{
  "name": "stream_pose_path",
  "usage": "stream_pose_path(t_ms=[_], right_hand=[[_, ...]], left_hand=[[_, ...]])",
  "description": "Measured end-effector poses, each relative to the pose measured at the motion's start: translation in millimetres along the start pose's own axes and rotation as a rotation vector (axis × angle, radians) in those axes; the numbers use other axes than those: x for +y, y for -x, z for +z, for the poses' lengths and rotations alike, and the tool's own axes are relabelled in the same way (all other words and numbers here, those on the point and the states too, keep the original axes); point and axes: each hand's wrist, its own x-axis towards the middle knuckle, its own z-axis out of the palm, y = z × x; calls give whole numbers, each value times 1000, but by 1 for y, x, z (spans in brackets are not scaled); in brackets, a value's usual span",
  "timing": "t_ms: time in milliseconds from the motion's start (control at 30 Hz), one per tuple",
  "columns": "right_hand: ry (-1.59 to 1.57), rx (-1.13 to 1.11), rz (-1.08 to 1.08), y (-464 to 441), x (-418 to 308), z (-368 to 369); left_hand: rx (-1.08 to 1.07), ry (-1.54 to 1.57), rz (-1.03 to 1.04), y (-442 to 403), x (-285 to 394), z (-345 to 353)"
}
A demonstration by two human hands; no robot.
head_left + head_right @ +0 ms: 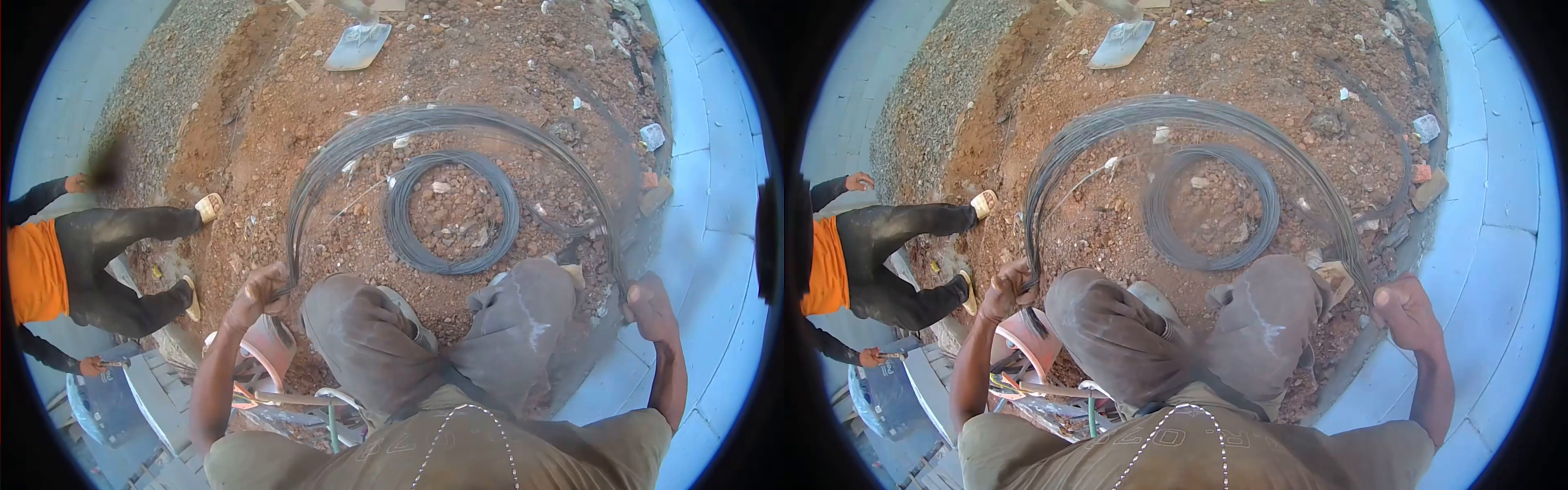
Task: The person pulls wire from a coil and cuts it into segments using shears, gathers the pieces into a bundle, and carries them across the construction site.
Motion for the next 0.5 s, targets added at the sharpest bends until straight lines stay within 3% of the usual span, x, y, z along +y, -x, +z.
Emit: stream_pose_path(t_ms=[200, 267, 333, 500], right_hand=[[36, 173, -217, -47, -35, -7], [41, 249, -244, -55, -43, -13], [86, 271, -302, -54, -50, -19], [176, 337, -249, -38, -60, -13]], left_hand=[[29, -146, 282, -76, 69, -16], [-155, -65, 411, -105, 83, -26], [-165, -15, 493, -123, 103, -25], [-224, 72, 720, -177, 150, -30]])
